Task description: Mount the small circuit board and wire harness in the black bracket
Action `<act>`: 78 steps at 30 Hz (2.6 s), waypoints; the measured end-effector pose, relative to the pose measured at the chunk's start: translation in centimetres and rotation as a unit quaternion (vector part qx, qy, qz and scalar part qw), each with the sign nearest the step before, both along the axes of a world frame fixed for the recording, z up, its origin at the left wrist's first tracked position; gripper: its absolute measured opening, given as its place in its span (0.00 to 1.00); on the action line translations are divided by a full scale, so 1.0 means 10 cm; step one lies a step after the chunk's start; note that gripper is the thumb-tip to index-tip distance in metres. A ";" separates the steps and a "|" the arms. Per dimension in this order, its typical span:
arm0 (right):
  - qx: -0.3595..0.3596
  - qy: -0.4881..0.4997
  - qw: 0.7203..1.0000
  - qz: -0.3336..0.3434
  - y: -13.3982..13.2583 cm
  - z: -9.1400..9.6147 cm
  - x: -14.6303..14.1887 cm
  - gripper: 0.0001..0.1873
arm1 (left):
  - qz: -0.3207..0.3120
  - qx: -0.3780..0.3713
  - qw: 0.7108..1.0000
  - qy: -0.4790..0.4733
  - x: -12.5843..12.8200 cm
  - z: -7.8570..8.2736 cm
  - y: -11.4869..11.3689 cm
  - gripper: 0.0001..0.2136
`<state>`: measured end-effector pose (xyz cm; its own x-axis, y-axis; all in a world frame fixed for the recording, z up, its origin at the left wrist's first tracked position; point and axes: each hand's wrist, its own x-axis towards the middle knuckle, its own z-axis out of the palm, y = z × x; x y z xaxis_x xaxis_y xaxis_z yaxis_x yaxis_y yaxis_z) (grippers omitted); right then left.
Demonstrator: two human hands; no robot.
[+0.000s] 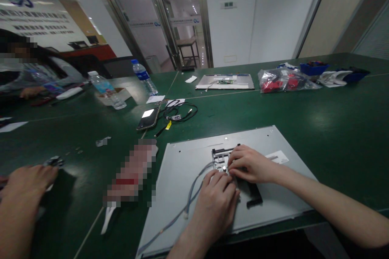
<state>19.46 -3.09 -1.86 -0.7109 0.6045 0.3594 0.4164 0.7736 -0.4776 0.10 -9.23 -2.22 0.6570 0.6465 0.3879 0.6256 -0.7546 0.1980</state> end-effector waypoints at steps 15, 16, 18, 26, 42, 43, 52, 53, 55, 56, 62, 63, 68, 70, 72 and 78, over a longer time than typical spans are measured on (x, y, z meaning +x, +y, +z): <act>-0.002 -0.029 1.000 -0.002 -0.06 0.05 0.01 0.12 | 0.014 -0.031 0.999 0.022 0.00 0.03 0.00 0.04; -0.001 -0.032 0.999 -0.002 -0.06 0.05 0.02 0.13 | 0.015 -0.034 0.999 0.024 0.00 0.03 0.00 0.05; 0.001 -0.037 0.999 -0.003 -0.07 0.06 0.02 0.14 | 0.016 -0.037 0.999 0.028 0.00 0.02 -0.01 0.05; 0.007 -0.050 0.999 -0.002 -0.10 0.06 0.01 0.15 | 0.020 -0.033 0.999 0.024 0.00 0.03 -0.01 0.06; -0.015 -0.050 0.999 -0.005 -0.11 0.05 0.00 0.18 | -0.007 -0.032 0.999 -0.003 0.01 -0.01 0.00 0.06; -0.017 -0.052 0.998 -0.003 -0.10 0.05 0.01 0.18 | -0.008 -0.036 0.999 0.000 0.01 -0.01 0.00 0.06; -0.013 -0.052 0.999 0.006 -0.08 0.03 0.01 0.18 | -0.004 -0.050 0.999 0.012 0.01 -0.01 -0.01 0.05; -0.012 -0.053 0.999 0.007 -0.08 0.03 0.01 0.18 | -0.004 -0.048 0.999 0.011 0.01 -0.01 -0.01 0.05; -0.011 -0.053 0.999 0.007 -0.09 0.05 0.01 0.18 | -0.005 -0.042 0.999 0.009 0.01 -0.01 0.00 0.05; -0.011 -0.053 0.999 0.007 -0.09 0.06 0.01 0.18 | -0.005 -0.039 0.999 0.007 0.01 -0.01 0.00 0.05; -0.009 -0.044 0.999 0.007 -0.12 0.11 0.01 0.17 | -0.011 -0.023 1.000 0.002 0.01 0.00 0.00 0.05; -0.008 -0.042 0.999 0.006 -0.12 0.11 0.01 0.17 | -0.011 -0.021 1.000 0.003 0.01 0.01 0.00 0.05; 0.002 -0.031 0.999 -0.027 -0.07 0.07 0.00 0.08 | -0.006 -0.014 1.000 0.008 0.01 0.02 -0.01 0.05; 0.008 -0.030 0.999 -0.039 -0.04 0.05 0.01 0.08 | -0.004 -0.015 1.000 0.007 0.00 0.02 -0.01 0.05; 0.011 -0.028 0.999 -0.042 -0.02 0.03 0.01 0.10 | -0.004 -0.020 1.000 0.008 0.00 0.01 -0.01 0.04; 0.022 -0.005 0.999 -0.033 0.00 -0.01 0.03 0.15 | 0.002 -0.032 0.999 0.011 0.01 0.02 -0.01 0.03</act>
<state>19.75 -3.06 -1.97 -0.6739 0.6334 0.3804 0.4709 0.7650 -0.4394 0.18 -9.30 -2.07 0.6628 0.6719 0.3305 0.6331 -0.7386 0.2318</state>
